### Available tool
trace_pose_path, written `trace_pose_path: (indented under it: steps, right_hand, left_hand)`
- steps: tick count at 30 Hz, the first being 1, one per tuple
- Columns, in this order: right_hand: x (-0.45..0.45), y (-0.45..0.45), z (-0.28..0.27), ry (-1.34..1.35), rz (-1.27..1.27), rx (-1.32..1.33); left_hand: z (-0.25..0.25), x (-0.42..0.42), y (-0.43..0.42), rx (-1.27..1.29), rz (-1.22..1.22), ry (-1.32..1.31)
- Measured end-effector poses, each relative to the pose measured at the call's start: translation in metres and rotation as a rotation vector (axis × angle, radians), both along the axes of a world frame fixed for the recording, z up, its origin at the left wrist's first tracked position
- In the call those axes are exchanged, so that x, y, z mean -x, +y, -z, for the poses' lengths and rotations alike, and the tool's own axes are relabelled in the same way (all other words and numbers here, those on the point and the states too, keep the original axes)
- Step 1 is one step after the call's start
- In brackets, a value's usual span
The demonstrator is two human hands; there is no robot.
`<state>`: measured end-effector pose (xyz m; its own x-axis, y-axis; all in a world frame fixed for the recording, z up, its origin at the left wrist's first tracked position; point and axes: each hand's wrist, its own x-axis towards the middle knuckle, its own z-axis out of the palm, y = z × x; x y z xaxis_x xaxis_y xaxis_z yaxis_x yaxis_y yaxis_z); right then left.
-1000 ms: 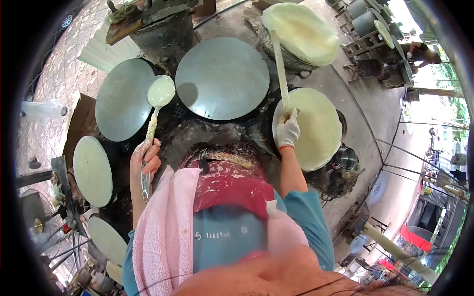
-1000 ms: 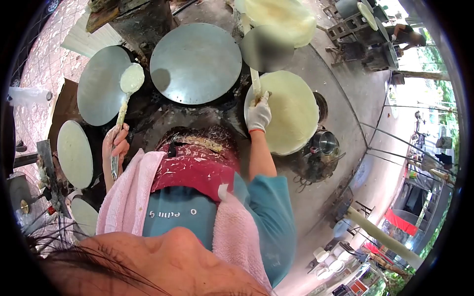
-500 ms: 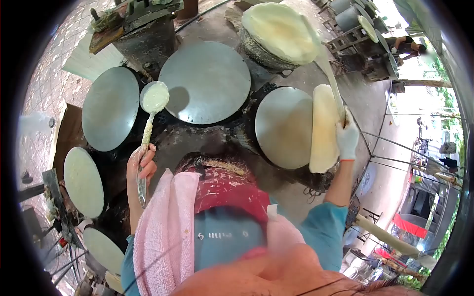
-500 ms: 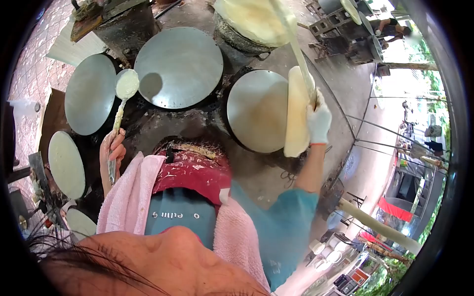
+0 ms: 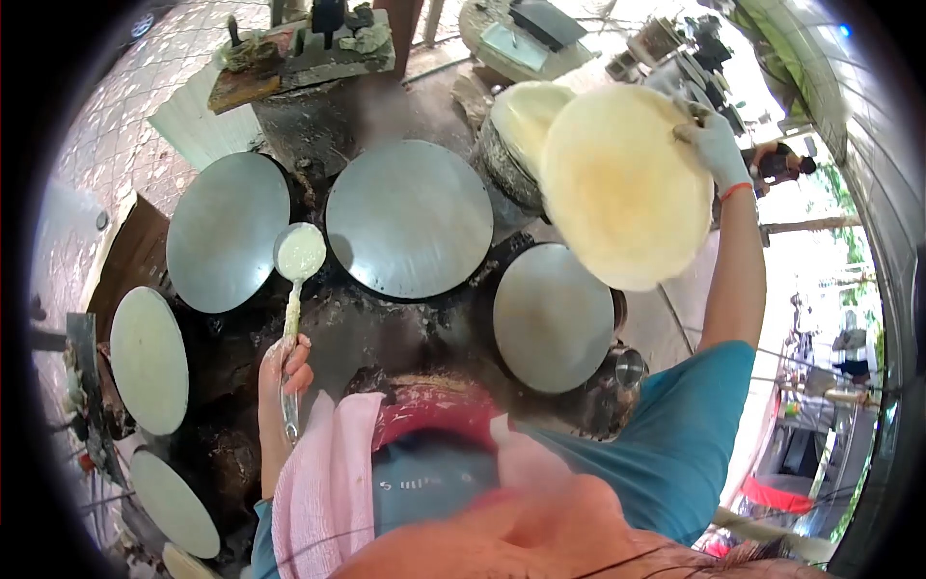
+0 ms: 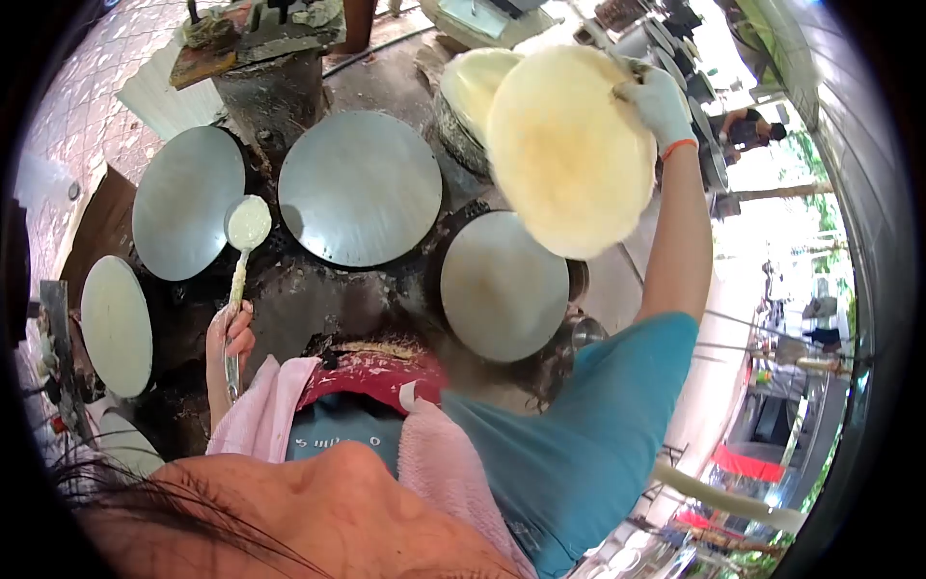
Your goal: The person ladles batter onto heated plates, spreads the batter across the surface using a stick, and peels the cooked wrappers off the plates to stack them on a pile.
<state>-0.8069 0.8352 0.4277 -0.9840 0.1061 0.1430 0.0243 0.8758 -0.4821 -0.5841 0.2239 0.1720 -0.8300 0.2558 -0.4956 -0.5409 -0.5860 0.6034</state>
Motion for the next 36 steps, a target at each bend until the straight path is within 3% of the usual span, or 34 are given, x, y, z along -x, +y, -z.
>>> trace_pose_path:
  steps: [4,5,8,10,11,13,14,15,16,21,26,27,30,31,32,34,36]
  right_hand:
    - [0.067,0.067,0.045,0.182,0.075,0.454]
    - [0.054,0.042,0.05,0.218,0.229,0.41]
    - [0.101,0.121,0.175,0.445,0.201,0.647]
    - [0.092,0.123,0.236,0.41,0.321,0.792]
    - [0.082,0.121,0.259,0.379,0.465,0.649]
    - [0.105,0.172,0.37,0.499,0.498,0.955]
    - [0.086,0.158,0.371,0.415,0.595,0.792]
    - [0.084,0.155,0.384,0.428,0.606,1.013]
    - [0.078,0.152,0.391,0.454,0.661,0.901]
    - [0.077,0.162,0.401,0.412,0.544,0.794]
    - [0.051,0.131,0.399,0.387,0.478,0.69]
    - [0.037,0.115,0.399,0.4,0.437,0.615]
    - [-0.023,0.053,0.391,0.46,0.28,0.348]
    - [-0.046,0.027,0.391,0.486,0.219,0.28]
    - [-0.073,0.001,0.392,0.489,0.147,0.226]
    - [-0.129,-0.053,0.401,0.465,-0.016,0.167]
    - [-0.187,-0.136,0.409,0.362,-0.238,0.237]
  left_hand:
    - [-0.001,-0.027,0.015,0.011,-0.168,-0.009]
    - [-0.004,-0.038,0.024,0.014,-0.226,-0.008]
    - [-0.009,-0.072,0.051,0.018,-0.397,-0.005]
    - [-0.017,-0.097,0.074,0.002,-0.536,-0.029]
    - [-0.016,-0.11,0.082,-0.008,-0.609,-0.045]
    - [-0.015,-0.133,0.099,-0.007,-0.728,-0.048]
    - [-0.014,-0.144,0.102,-0.045,-0.748,-0.051]
    - [-0.015,-0.153,0.101,-0.082,-0.767,-0.057]
    - [-0.017,-0.164,0.103,-0.119,-0.791,-0.068]
    - [-0.025,-0.217,0.113,-0.319,-0.926,0.039]
    - [-0.021,-0.285,0.113,-0.304,-1.009,0.105]
    - [-0.034,-0.292,0.123,-0.277,-1.119,0.017]
    - [-0.035,-0.349,0.127,-0.338,-1.043,0.19]
    - [-0.033,-0.378,0.132,-0.239,-1.172,0.084]
    - [-0.02,-0.415,0.133,-0.174,-1.152,0.145]
    - [-0.02,-0.478,0.144,-0.129,-1.274,0.119]
    - [-0.003,-0.552,0.149,-0.301,-1.333,0.289]
